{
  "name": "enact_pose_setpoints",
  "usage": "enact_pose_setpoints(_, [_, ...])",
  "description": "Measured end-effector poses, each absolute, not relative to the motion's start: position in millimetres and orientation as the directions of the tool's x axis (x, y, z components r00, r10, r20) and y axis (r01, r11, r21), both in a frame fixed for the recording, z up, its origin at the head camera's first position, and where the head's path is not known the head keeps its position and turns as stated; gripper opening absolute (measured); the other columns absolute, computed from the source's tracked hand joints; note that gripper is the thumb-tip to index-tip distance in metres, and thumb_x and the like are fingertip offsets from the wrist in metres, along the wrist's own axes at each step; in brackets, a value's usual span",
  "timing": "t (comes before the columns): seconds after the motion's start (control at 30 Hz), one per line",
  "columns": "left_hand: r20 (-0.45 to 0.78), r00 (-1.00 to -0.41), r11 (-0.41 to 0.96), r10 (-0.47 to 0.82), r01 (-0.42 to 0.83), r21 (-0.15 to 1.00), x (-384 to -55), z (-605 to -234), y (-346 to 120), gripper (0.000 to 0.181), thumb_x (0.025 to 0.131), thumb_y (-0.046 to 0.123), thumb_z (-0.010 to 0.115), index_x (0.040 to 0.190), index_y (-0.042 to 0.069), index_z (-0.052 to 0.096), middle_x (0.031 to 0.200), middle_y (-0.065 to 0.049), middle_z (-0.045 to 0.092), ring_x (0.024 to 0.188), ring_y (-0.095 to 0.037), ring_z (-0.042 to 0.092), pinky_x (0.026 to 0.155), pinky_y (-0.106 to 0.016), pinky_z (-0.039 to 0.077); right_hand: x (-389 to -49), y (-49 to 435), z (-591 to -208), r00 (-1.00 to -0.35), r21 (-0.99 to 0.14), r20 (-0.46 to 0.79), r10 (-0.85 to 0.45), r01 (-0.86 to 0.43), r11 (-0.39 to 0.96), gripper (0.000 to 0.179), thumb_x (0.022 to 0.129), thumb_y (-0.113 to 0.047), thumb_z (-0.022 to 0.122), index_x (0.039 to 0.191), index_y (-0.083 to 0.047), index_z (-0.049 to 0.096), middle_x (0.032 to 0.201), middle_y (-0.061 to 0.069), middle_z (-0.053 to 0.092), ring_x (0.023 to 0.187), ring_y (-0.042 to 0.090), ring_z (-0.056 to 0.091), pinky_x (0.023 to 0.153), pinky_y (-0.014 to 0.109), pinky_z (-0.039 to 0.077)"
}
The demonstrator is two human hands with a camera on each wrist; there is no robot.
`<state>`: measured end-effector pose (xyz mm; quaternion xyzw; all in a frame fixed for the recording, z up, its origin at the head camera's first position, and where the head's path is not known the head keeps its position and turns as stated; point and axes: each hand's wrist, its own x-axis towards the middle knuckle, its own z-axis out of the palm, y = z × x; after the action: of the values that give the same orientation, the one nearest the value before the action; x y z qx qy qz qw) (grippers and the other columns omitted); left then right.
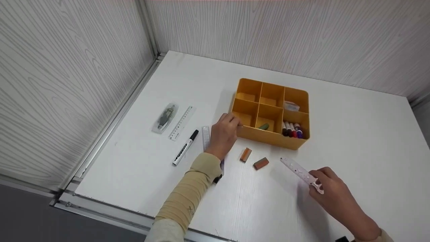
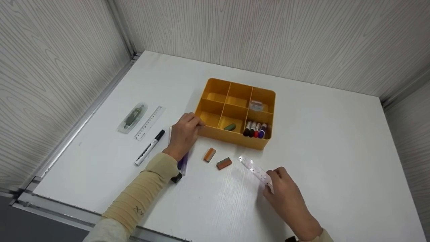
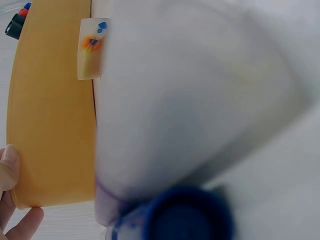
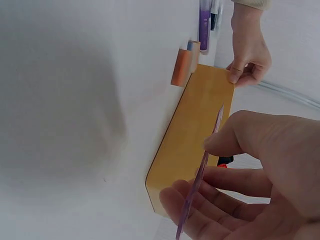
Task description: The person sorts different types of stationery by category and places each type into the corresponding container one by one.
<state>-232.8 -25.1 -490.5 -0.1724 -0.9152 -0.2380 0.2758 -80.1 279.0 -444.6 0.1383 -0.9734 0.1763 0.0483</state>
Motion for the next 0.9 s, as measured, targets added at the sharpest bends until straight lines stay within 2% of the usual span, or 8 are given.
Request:
enact_pose_setpoints(0.43, [0.597, -0.78, 0.825, 0.188, 0.456, 0.335, -233, -492, -28, 0.004, 0.091, 0.013, 0.071, 0.088, 0.013, 0.069, 0.094, 0.001, 0.063, 0.091, -0.015, 0.061, 0.071, -0.025, 0.057, -105, 255, -417, -0.891, -0.364, 0.307, -0.335, -0.435, 0.824, 0.038, 0.072, 0.011, 0.075, 0.109, 0.005, 0.068, 0.096, 0.012, 0.068, 0.075, 0.016, 0.067, 0.062, 0.03, 0.06])
enact_pose_setpoints(0.6, [0.588, -0.786, 0.825, 0.19, 0.453, 0.339, -234, -492, -28, 0.004, 0.091, 0.014, 0.07, 0.088, 0.014, 0.069, 0.093, 0.001, 0.062, 0.091, -0.014, 0.061, 0.071, -0.025, 0.057, -121, 239, -414, -0.875, -0.418, 0.336, -0.349, -0.47, 0.777, 0.033, 0.075, 0.012, 0.074, 0.106, 0.002, 0.069, 0.093, 0.011, 0.069, 0.071, 0.015, 0.067, 0.062, 0.027, 0.059])
enact_pose_setpoints(0.77, [0.591, -0.785, 0.826, 0.185, 0.45, 0.339, -233, -491, -26, 0.004, 0.091, 0.015, 0.071, 0.087, 0.014, 0.069, 0.093, 0.001, 0.062, 0.091, -0.014, 0.061, 0.071, -0.025, 0.057, -136, 223, -413, -0.833, -0.445, 0.388, -0.395, -0.544, 0.711, 0.035, 0.075, 0.015, 0.073, 0.107, 0.002, 0.07, 0.098, 0.012, 0.07, 0.07, 0.014, 0.066, 0.063, 0.026, 0.059])
enact_pose_setpoints(0.9, [0.578, -0.794, 0.818, 0.189, 0.453, 0.354, -233, -490, -25, 0.005, 0.093, 0.015, 0.068, 0.089, 0.014, 0.069, 0.094, 0.001, 0.062, 0.092, -0.013, 0.061, 0.072, -0.024, 0.057, -145, 215, -411, -0.846, -0.458, 0.367, -0.388, -0.527, 0.716, 0.033, 0.078, 0.013, 0.071, 0.109, -0.001, 0.071, 0.097, 0.01, 0.071, 0.072, 0.014, 0.065, 0.064, 0.026, 0.059])
